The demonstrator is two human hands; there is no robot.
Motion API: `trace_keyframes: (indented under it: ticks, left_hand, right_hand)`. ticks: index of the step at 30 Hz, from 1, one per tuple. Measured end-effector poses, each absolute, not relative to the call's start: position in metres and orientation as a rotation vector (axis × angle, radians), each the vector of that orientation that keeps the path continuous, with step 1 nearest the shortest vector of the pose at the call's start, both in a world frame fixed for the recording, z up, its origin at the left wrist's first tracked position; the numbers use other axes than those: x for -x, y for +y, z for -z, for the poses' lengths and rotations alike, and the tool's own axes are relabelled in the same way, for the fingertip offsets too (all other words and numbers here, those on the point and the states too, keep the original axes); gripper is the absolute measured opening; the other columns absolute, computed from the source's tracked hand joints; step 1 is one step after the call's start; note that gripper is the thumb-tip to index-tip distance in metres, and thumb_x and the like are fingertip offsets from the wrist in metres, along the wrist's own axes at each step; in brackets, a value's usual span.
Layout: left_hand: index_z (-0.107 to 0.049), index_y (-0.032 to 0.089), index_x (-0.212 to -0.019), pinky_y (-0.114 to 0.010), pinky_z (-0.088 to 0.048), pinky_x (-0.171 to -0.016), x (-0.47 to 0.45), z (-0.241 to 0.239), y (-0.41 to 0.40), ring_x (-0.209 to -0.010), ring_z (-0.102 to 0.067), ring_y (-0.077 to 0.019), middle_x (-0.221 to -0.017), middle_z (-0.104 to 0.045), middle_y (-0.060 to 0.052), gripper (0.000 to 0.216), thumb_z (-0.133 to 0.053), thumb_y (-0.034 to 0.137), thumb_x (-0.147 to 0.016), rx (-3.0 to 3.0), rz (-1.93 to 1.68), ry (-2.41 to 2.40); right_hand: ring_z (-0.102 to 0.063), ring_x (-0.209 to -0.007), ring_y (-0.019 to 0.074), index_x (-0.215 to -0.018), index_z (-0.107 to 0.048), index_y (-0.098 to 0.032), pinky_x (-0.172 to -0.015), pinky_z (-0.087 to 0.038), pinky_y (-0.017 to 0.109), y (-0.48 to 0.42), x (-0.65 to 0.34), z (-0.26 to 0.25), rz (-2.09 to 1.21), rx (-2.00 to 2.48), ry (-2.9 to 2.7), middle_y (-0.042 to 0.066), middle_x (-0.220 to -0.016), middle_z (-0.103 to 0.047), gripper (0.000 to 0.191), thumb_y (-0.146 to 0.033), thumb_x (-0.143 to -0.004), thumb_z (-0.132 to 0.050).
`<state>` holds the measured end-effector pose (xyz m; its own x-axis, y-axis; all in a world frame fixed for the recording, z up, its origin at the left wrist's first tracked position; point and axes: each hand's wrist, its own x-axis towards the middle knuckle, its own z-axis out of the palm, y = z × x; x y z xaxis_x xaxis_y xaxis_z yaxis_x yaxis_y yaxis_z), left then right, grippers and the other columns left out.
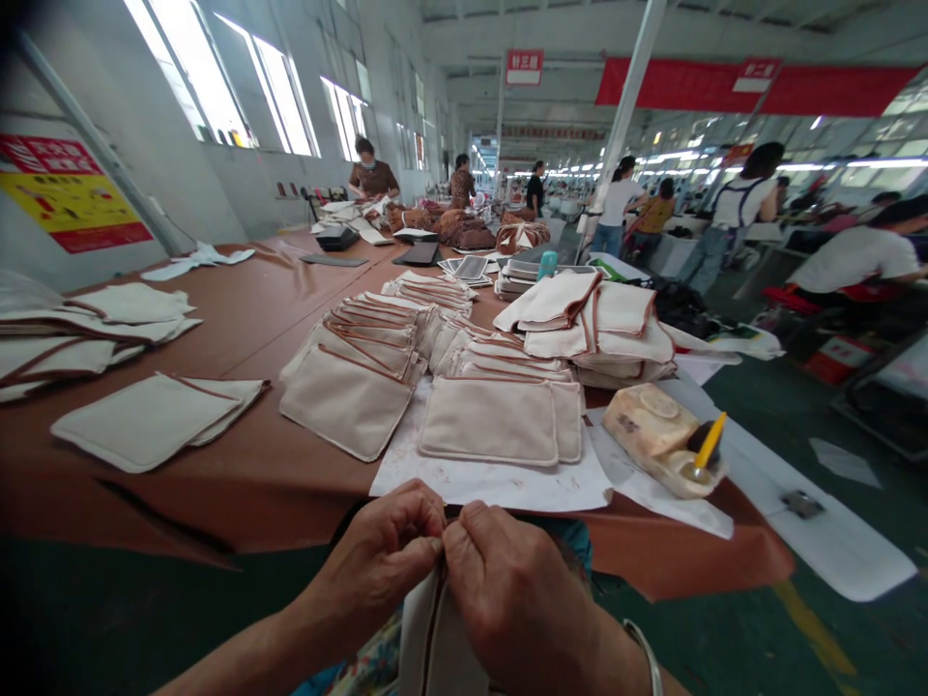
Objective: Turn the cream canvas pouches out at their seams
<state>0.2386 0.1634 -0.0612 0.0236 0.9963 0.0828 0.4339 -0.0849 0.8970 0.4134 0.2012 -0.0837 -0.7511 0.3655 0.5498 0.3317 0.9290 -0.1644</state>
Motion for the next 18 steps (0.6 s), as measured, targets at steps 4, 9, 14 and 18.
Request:
trace_keyframes:
  ticks: [4, 9, 14, 18]
  left_hand:
    - [-0.051, 0.018, -0.064, -0.025, -0.038, -0.068, -0.24, 0.059, 0.166, -0.074, -0.05, -0.015, -0.078, -0.053, -0.001, 0.011, -0.05, 0.007, -0.066, -1.61, -1.034, 1.501]
    - [-0.051, 0.017, -0.062, -0.025, -0.037, -0.069, -0.239, 0.058, 0.169, -0.073, -0.049, -0.014, -0.076, -0.053, 0.0, 0.01, -0.05, 0.007, -0.066, -1.512, -1.03, 1.44]
    - [-0.053, 0.016, -0.069, -0.024, -0.037, -0.068, -0.241, 0.063, 0.171, -0.066, -0.05, -0.0126, -0.066, -0.058, 0.001, 0.002, -0.054, 0.014, -0.07, -1.049, -1.05, 1.128]
    - [-0.056, 0.014, -0.07, -0.024, -0.038, -0.067, -0.243, 0.068, 0.174, -0.065, -0.05, -0.0119, -0.065, -0.059, 0.001, 0.003, -0.058, 0.015, -0.068, -0.947, -1.08, 1.055]
  right_hand:
    - [-0.051, -0.073, 0.024, -0.089, -0.055, -0.015, -0.058, -0.039, 0.034, 0.203, -0.411, 0.076, -0.018, 0.485, -2.605, 0.01, -0.083, -0.056, 0.023, 0.002, -0.087, -0.039]
    - [-0.05, -0.066, 0.0172, -0.082, -0.048, -0.019, -0.058, -0.037, 0.029, 0.217, -0.409, 0.086, -0.492, 0.702, -2.286, 0.003, -0.076, -0.051, 0.017, -0.004, -0.087, -0.042]
    - [-0.051, -0.069, 0.0154, -0.08, -0.053, -0.02, -0.063, -0.039, 0.027, 0.22, -0.416, 0.087, -0.946, 0.819, -2.112, 0.0, -0.074, -0.054, 0.017, -0.018, -0.095, -0.045]
    - [-0.05, -0.069, 0.0148, -0.085, -0.055, -0.019, -0.063, -0.039, 0.027, 0.216, -0.42, 0.083, -0.956, 0.714, -2.142, 0.001, -0.078, -0.052, 0.013, -0.024, -0.095, -0.048]
